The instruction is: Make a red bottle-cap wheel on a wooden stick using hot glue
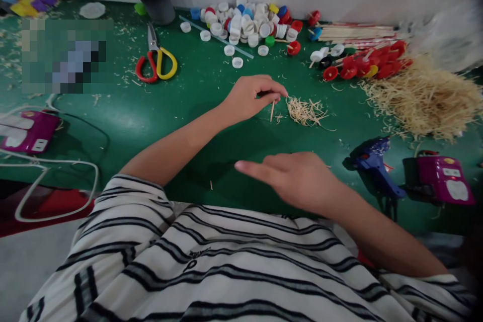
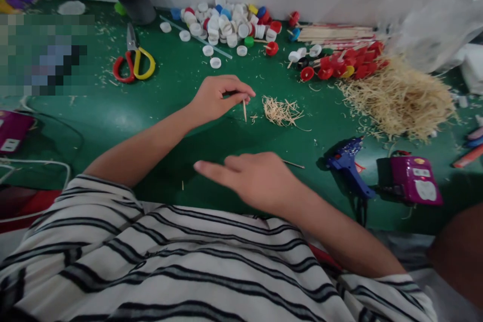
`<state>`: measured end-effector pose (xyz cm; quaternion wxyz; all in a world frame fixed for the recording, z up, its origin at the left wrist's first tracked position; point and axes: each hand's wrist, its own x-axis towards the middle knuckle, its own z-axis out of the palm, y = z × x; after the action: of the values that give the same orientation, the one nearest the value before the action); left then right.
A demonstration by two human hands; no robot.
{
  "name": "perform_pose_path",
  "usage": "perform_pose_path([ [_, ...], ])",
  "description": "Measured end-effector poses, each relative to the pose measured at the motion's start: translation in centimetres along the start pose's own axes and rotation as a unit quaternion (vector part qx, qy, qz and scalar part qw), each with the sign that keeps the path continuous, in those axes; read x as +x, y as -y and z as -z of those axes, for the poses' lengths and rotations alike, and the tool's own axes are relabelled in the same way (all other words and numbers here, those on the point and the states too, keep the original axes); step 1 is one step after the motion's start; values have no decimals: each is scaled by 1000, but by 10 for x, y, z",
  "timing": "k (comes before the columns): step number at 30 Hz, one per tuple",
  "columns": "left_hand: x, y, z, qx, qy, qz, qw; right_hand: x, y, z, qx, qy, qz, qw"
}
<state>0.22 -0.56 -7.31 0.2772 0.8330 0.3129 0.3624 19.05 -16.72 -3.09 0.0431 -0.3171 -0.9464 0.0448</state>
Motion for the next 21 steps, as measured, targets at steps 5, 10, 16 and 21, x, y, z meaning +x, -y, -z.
perform_pose_path([
  [5,1,-3,1,-6,4,2,1000,33,44,-17,7,94,128,987],
  [10,1,-2,3,1,5,-1,1000,44,35,-31,8,113,110,987],
  [16,1,-1,2,-8,9,5,1000,48,33,-34,16,120,107,987],
  [21,1,-3,1,-9,9,1,1000,47,29,-29,8,109,74,991],
])
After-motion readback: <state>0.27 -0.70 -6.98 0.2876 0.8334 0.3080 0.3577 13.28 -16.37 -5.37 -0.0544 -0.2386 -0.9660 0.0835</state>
